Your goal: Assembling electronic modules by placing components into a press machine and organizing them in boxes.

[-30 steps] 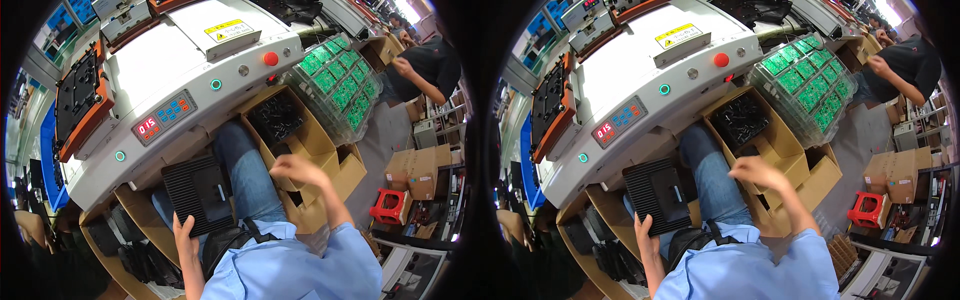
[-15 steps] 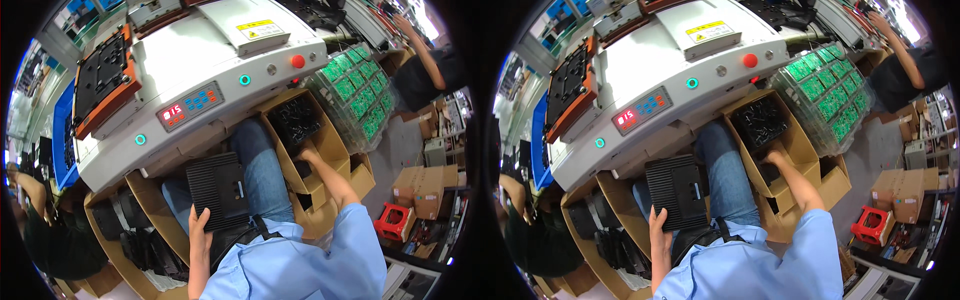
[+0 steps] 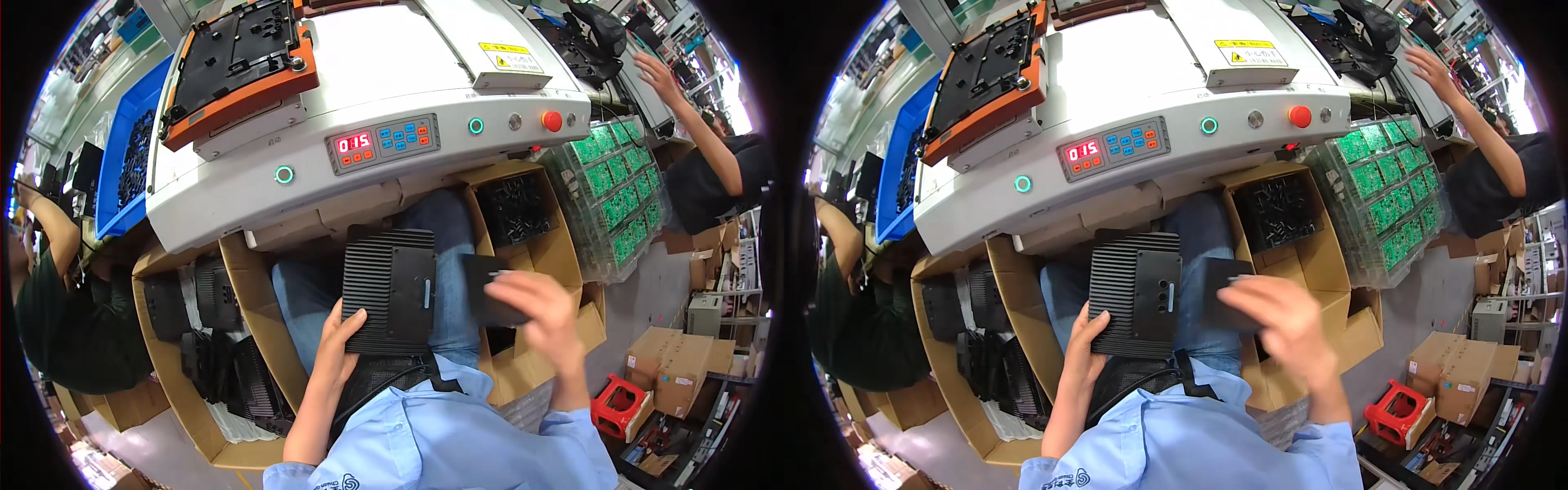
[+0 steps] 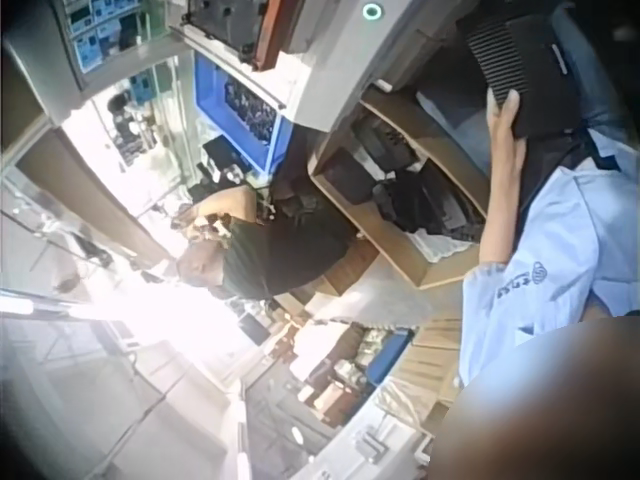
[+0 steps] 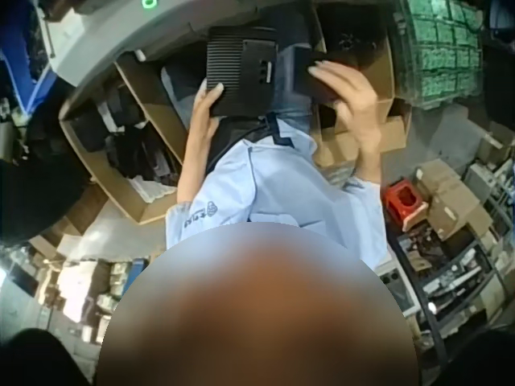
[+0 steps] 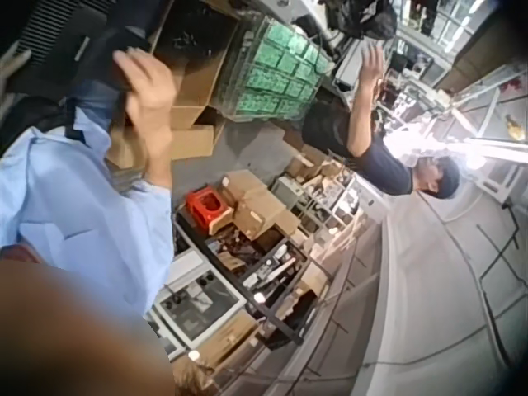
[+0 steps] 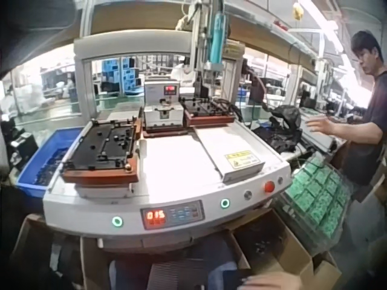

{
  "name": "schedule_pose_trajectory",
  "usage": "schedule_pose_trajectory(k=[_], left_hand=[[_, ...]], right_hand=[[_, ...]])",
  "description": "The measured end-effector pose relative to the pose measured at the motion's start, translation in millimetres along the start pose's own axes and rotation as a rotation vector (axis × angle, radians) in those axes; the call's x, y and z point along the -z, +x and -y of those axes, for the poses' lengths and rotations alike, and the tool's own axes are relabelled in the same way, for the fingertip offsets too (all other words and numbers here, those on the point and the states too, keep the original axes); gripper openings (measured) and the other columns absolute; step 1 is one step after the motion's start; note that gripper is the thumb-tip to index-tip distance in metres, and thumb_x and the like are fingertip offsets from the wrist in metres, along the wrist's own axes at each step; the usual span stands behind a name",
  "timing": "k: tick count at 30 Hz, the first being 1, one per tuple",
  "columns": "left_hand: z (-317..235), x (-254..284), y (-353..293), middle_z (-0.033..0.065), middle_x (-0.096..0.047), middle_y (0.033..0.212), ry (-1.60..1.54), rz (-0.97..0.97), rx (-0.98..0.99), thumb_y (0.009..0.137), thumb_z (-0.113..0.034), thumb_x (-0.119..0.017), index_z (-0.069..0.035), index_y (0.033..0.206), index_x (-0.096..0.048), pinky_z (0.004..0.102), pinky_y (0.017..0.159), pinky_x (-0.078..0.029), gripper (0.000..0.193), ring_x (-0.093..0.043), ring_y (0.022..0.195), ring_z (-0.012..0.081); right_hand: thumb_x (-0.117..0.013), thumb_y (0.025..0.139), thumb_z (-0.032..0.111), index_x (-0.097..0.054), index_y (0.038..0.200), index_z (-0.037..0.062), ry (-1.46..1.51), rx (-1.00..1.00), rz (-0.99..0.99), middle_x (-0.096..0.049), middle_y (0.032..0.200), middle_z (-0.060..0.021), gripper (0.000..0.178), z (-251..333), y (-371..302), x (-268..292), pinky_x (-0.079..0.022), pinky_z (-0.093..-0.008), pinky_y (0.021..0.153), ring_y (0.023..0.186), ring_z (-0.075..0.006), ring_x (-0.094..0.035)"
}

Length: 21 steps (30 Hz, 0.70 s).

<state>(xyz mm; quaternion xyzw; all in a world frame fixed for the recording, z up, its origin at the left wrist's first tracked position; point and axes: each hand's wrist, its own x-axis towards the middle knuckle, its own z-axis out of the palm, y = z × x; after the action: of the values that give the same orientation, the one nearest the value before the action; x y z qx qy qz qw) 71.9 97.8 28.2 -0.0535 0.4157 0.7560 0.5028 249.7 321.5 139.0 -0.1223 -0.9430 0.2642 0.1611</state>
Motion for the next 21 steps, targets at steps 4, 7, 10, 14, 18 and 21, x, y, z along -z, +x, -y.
schedule_pose_trajectory(k=[4,7,10,14,18,21], left_hand=[[-1.3,-8.7,-5.9,0.0086,-0.060,0.108,0.001,-0.003,0.016,0.090,-0.007,-0.055,0.000,0.120,-0.048,0.0280,0.086,-0.049,0.032,-0.060,0.098,0.0140],[-2.6,-2.5,-9.9,0.0085,-0.059,0.109,-0.039,-0.016,-0.007,0.090,-0.008,-0.055,0.000,0.121,-0.048,0.0284,0.087,-0.049,0.034,-0.060,0.098,0.0142],[-3.9,8.5,-11.0,0.0082,-0.060,0.108,-0.056,-0.045,-0.043,0.089,-0.009,-0.056,0.000,0.121,-0.048,0.0283,0.087,-0.049,0.034,-0.060,0.098,0.0141],[-7.5,14.0,-15.2,0.0095,-0.060,0.110,0.009,-0.023,-0.058,0.088,-0.009,-0.056,0.001,0.122,-0.048,0.0281,0.088,-0.048,0.035,-0.060,0.099,0.0154],[-16.0,19.7,-14.3,0.0112,-0.060,0.113,-0.055,0.105,0.039,0.087,-0.008,-0.056,0.003,0.123,-0.047,0.0282,0.089,-0.048,0.039,-0.060,0.102,0.0172],[-7.3,32.5,-16.6,0.0116,-0.060,0.114,-0.059,0.125,0.080,0.093,-0.021,-0.052,0.003,0.123,-0.049,0.0286,0.090,-0.047,0.038,-0.060,0.103,0.0183]], right_hand=[[-0.059,0.069,0.008,-0.068,0.103,0.0082,-0.173,0.375,-0.046,-0.063,0.108,-0.0107,0.035,9.3,22.1,-62.8,-0.052,-0.0391,0.086,0.104,-0.0276,-0.060],[-0.058,0.069,0.003,-0.067,0.105,0.0069,-0.126,0.387,-0.055,-0.063,0.109,-0.0118,0.038,14.7,24.8,-86.3,-0.052,-0.0411,0.087,0.107,-0.0287,-0.060],[-0.057,0.069,0.000,-0.065,0.110,0.0057,-0.142,0.381,0.051,-0.060,0.115,-0.0128,0.042,19.4,23.0,-97.8,-0.050,-0.0413,0.089,0.110,-0.0289,-0.057],[-0.056,0.071,-0.001,-0.061,0.117,0.0052,-0.149,0.403,0.177,-0.057,0.120,-0.0123,0.047,18.4,22.7,-95.2,-0.046,-0.0412,0.094,0.114,-0.0292,-0.054],[-0.058,0.071,0.000,-0.055,0.123,0.0045,-0.266,0.514,0.323,-0.052,0.126,-0.0116,0.052,26.5,38.2,-75.5,-0.044,-0.0411,0.095,0.115,-0.0309,-0.051],[-0.061,0.069,0.003,-0.052,0.126,0.0048,-0.223,0.583,0.274,-0.049,0.130,-0.0109,0.058,18.5,39.6,-86.6,-0.045,-0.0416,0.095,0.117,-0.0324,-0.049]])
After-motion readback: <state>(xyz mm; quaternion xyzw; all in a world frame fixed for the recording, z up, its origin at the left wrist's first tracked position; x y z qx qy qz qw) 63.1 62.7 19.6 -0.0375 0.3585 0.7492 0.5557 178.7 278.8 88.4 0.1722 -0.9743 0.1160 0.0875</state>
